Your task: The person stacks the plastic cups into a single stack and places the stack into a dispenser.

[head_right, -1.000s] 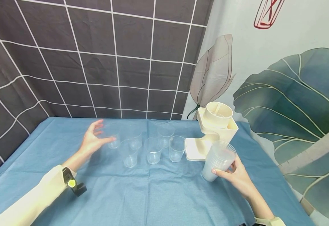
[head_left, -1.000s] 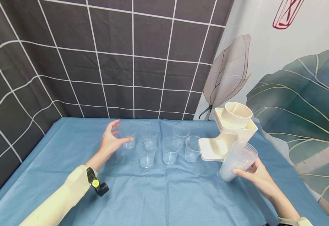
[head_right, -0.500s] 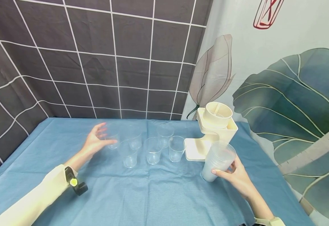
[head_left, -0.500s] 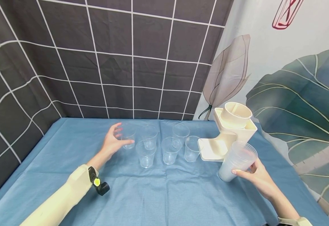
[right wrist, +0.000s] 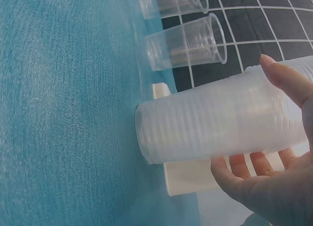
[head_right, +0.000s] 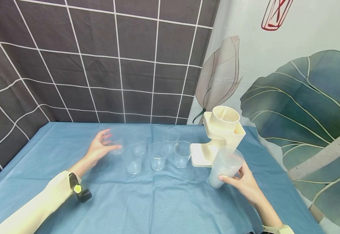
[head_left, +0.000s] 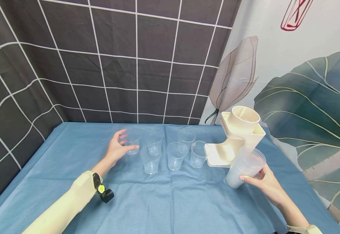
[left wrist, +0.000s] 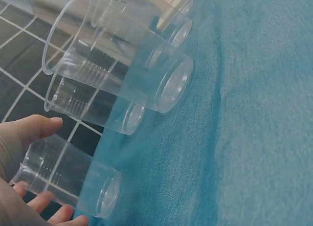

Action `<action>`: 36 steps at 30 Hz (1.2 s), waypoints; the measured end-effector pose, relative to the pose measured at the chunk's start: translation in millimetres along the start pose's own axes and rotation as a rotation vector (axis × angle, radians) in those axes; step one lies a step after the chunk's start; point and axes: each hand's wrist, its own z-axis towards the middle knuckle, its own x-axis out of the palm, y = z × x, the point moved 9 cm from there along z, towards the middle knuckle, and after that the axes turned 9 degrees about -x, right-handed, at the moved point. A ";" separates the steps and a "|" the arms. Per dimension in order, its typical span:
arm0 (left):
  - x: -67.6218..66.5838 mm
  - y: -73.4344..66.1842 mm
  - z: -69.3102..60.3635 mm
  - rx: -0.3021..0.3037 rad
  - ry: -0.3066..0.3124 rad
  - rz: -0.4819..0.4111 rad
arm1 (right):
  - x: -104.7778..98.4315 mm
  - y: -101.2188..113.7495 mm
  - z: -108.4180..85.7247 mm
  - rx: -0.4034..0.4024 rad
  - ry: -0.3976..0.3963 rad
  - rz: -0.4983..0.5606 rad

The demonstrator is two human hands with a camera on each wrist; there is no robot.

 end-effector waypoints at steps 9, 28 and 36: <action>4.5 4.4 2.5 -0.008 -0.003 0.008 | 0.1 -0.3 -0.2 -0.001 0.003 -0.001; 6.6 4.0 7.6 0.020 -0.009 -0.008 | -0.1 -1.3 -0.3 0.018 0.006 -0.019; 6.5 5.0 7.2 0.036 -0.007 -0.006 | 0.0 -1.5 -0.3 0.018 0.002 0.002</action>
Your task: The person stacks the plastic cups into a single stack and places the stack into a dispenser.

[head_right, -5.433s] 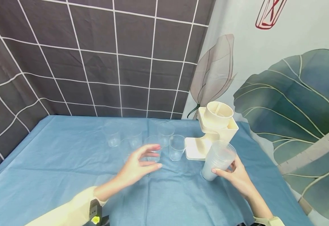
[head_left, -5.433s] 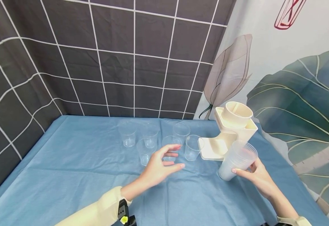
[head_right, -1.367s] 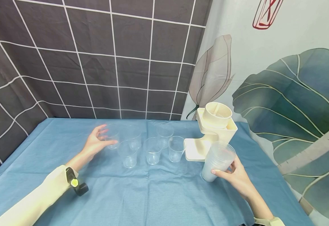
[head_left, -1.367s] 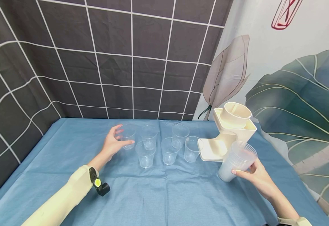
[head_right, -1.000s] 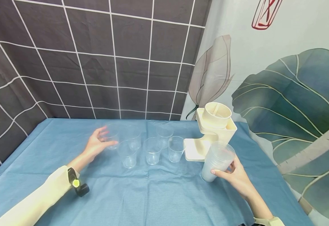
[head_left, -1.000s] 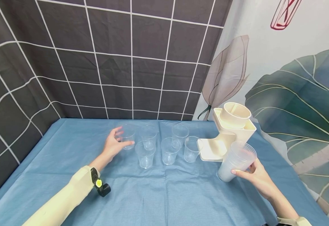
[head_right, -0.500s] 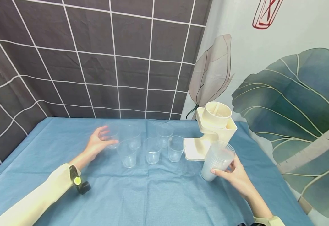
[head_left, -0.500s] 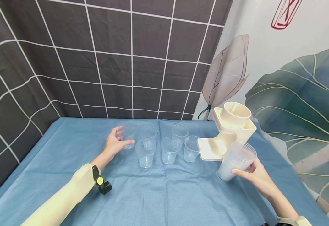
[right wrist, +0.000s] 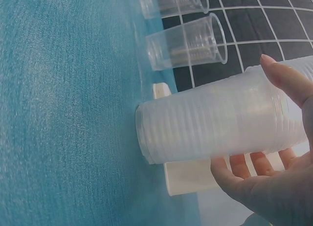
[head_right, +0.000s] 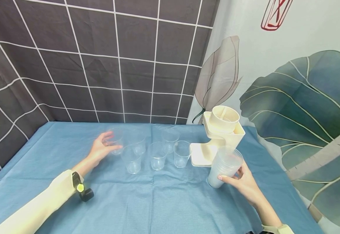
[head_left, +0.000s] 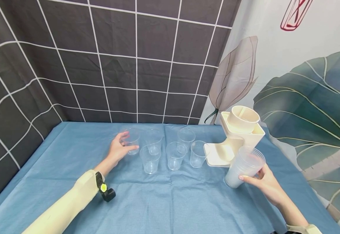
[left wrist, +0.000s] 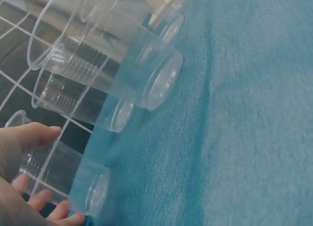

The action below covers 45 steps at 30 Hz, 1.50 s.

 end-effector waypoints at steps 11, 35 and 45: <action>-1.5 3.2 -2.6 -0.001 0.007 -0.004 | 0.2 -0.1 0.1 -0.002 0.003 -0.017; -8.2 4.6 -16.5 -0.031 -0.031 0.001 | -0.2 1.1 -0.5 -0.011 -0.003 -0.003; -11.6 1.2 -22.7 -0.005 -0.077 0.002 | -0.1 -0.1 -0.5 0.006 -0.005 -0.007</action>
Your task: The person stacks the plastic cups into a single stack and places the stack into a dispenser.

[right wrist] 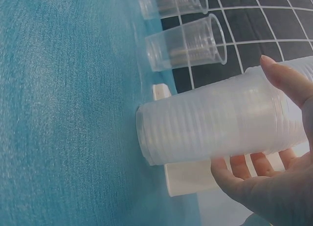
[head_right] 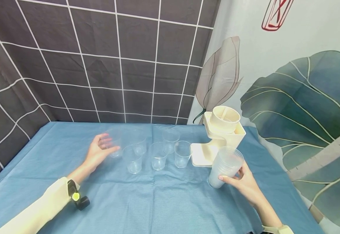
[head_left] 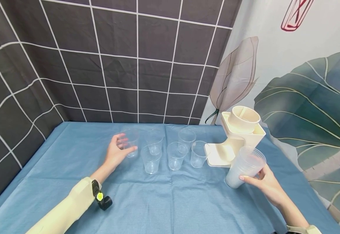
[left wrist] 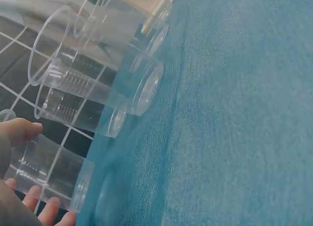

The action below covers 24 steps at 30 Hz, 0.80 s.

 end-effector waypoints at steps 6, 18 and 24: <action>-3.6 -4.5 -3.5 0.040 -0.039 0.007 | -0.2 0.4 0.0 -0.006 -0.003 0.000; -2.8 -17.7 -14.1 0.151 -0.069 -0.011 | -0.5 0.8 0.0 -0.005 -0.001 -0.003; -4.4 -20.9 -17.2 0.184 -0.088 -0.039 | 0.1 0.7 -0.3 -0.009 -0.002 -0.003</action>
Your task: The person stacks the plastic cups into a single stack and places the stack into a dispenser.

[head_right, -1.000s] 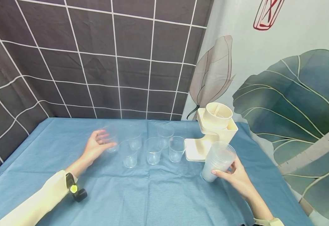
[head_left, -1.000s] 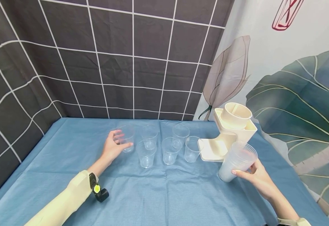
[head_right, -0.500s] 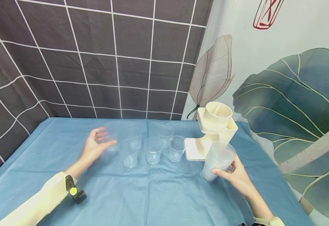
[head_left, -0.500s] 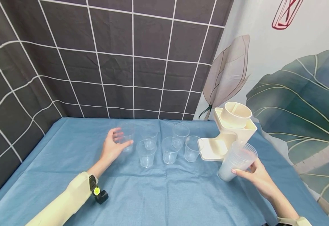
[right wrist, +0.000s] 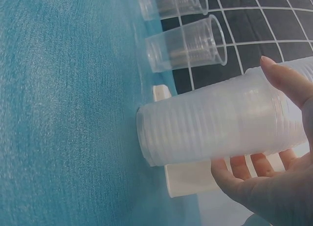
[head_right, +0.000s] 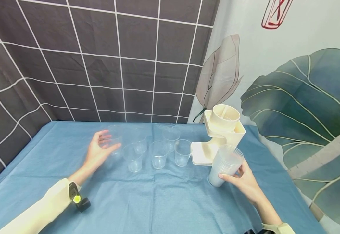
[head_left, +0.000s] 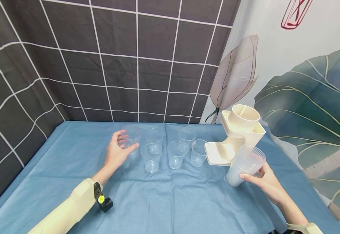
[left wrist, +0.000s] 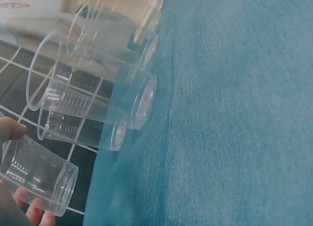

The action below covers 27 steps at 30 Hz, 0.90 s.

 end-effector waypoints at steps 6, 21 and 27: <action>-3.1 -4.5 -1.6 0.026 -0.023 -0.025 | 0.0 -1.2 0.2 0.014 0.005 -0.016; -9.3 -15.5 -4.9 0.063 -0.067 -0.018 | 0.3 -0.1 -0.3 -0.004 0.004 0.015; -9.5 -19.6 -6.1 0.073 -0.080 -0.014 | 0.1 0.3 0.2 -0.009 0.002 0.021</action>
